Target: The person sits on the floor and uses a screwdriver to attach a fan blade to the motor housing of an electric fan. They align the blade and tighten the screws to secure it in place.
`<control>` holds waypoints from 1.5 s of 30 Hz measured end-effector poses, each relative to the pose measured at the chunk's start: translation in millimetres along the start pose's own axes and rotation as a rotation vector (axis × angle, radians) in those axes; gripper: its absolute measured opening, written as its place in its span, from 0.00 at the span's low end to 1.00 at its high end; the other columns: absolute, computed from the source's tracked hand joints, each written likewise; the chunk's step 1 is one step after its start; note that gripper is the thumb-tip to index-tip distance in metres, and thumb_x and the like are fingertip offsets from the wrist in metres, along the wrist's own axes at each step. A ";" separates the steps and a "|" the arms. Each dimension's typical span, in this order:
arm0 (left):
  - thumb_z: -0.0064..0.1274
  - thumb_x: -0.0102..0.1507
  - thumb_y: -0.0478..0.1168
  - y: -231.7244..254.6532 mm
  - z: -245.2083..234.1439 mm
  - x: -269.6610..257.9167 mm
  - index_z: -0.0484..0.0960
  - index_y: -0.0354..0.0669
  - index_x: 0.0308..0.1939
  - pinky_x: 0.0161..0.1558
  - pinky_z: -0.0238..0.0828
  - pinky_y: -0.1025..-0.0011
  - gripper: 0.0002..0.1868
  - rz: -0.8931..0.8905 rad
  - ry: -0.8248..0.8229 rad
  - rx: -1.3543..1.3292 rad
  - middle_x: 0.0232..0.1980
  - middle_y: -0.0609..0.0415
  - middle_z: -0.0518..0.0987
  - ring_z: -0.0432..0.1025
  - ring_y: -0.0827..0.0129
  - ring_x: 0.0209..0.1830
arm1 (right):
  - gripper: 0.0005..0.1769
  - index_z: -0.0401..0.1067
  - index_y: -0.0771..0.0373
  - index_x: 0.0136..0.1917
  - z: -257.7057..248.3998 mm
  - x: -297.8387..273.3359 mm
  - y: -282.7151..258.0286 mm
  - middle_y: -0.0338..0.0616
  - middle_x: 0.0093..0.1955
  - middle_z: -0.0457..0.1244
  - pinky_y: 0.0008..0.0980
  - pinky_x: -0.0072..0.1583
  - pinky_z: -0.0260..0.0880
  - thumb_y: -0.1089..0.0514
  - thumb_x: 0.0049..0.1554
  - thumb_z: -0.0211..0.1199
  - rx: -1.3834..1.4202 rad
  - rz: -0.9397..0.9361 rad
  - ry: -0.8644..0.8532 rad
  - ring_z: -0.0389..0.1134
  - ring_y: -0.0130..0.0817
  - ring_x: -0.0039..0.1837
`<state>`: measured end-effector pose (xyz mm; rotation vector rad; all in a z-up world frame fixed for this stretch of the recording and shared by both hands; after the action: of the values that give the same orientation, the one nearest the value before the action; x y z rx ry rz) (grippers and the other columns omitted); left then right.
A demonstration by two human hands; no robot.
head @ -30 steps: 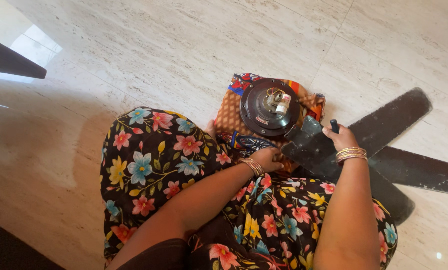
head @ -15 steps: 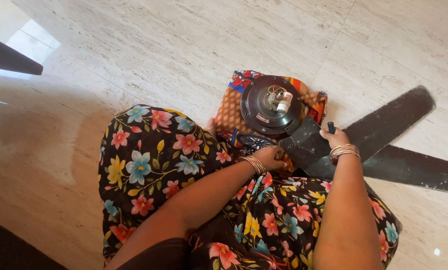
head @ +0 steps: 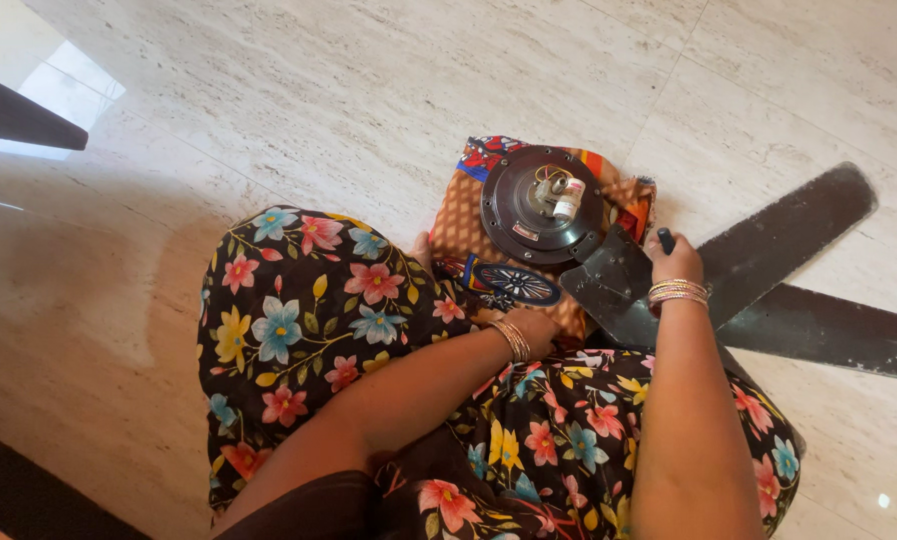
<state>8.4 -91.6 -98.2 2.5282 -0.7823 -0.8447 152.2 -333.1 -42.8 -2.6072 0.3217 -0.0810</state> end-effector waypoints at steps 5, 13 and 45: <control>0.49 0.65 0.43 -1.2 -1.4 -8.3 0.88 0.46 0.47 0.48 0.79 0.58 0.14 -0.090 0.094 0.047 0.48 0.46 0.84 0.81 0.55 0.49 | 0.09 0.77 0.59 0.52 -36.6 -25.5 -54.0 0.51 0.49 0.71 0.43 0.54 0.71 0.54 0.62 0.65 0.151 -0.156 0.202 0.73 0.48 0.50; 0.53 0.60 0.36 -84.7 -85.5 -45.4 0.87 0.46 0.44 0.47 0.79 0.58 0.10 -0.489 0.458 -0.120 0.45 0.46 0.85 0.80 0.54 0.47 | 0.18 0.77 0.62 0.47 -72.4 -76.5 -134.8 0.52 0.45 0.70 0.44 0.50 0.71 0.44 0.66 0.68 0.161 -0.362 0.214 0.71 0.50 0.46; 0.50 0.65 0.38 -93.6 -28.0 -2.3 0.88 0.46 0.41 0.44 0.79 0.61 0.11 -0.414 0.384 0.079 0.45 0.47 0.86 0.81 0.56 0.46 | 0.10 0.76 0.63 0.48 -88.8 -109.8 -126.3 0.41 0.40 0.71 0.28 0.45 0.70 0.54 0.63 0.65 0.407 -0.124 0.044 0.72 0.28 0.42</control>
<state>61.0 -12.7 -121.8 2.8452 -0.1753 -0.4178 62.1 -242.7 97.1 -2.2200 0.1397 -0.2231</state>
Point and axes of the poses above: each hand's wrist, its own x-axis towards the middle knuckle, its own z-axis out of the palm, y = z × x, the point moved 5 cm from there along x, towards the middle knuckle
